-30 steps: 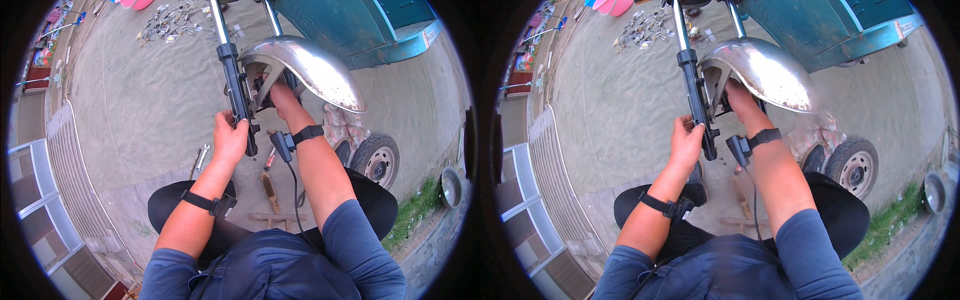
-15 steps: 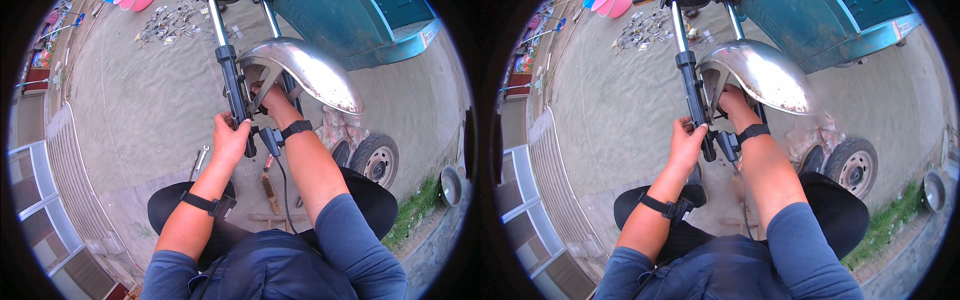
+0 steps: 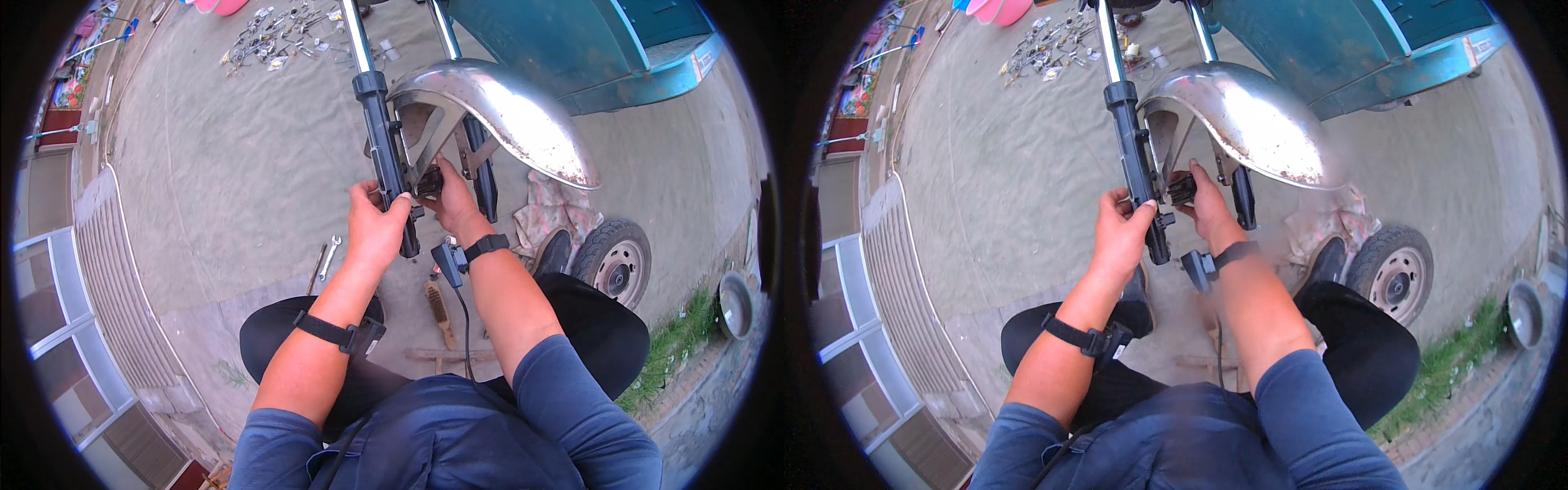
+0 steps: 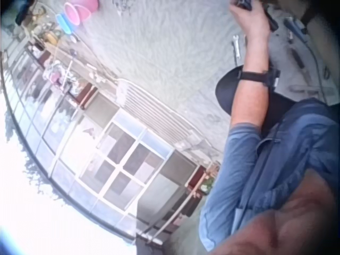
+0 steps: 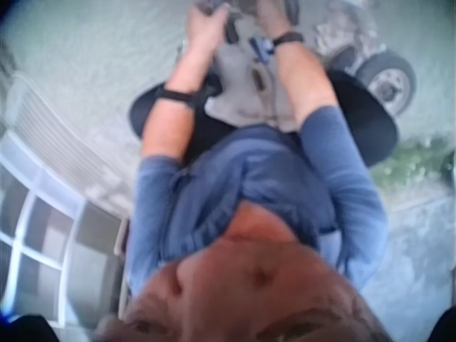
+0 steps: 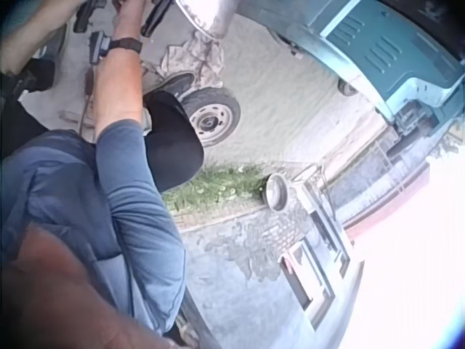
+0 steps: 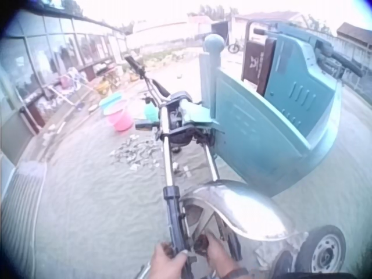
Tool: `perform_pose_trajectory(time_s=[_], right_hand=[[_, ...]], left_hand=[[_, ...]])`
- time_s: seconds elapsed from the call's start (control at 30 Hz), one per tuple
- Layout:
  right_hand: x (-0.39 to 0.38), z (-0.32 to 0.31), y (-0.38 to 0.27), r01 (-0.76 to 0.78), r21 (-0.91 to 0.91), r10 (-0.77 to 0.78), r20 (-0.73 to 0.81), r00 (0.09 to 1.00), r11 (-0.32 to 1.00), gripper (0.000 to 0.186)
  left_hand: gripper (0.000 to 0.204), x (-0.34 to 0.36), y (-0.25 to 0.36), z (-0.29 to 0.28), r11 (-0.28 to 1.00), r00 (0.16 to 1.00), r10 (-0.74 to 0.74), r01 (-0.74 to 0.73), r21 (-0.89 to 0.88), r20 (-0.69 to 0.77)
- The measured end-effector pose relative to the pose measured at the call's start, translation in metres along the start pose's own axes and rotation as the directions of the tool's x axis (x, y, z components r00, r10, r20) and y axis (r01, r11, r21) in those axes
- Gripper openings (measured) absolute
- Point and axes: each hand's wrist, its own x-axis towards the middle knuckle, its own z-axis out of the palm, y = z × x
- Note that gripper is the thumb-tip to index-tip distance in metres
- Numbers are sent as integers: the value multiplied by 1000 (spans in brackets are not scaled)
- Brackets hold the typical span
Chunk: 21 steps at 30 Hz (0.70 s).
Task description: The person is repairing a vehicle's front mudguard. They use a wrench to loosen bolts, remove the mudguard, and then reattach it, tightening the bolts to secure it in place.
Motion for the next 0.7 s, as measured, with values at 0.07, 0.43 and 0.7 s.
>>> perform_pose_trajectory(time_s=[0.07, 0.43, 0.7], right_hand=[[-8, 0, 4, 1, 0, -1, 1, 1000, 1000, 54], [-46, -60, 24, -6, -167, 32, 155, 987, 986, 62], [-93, -51, -13, 281, -381, -228, 179, 957, 881, 80]], left_hand=[[64, 1, -2, 1, 1000, 1000, -2, 2, -2, -19], [63, -3, 2, 5, 1000, 999, 13, -12, 9, -37], [64, -3, 3, 5, 1000, 998, 4, -2, 22, -60]])
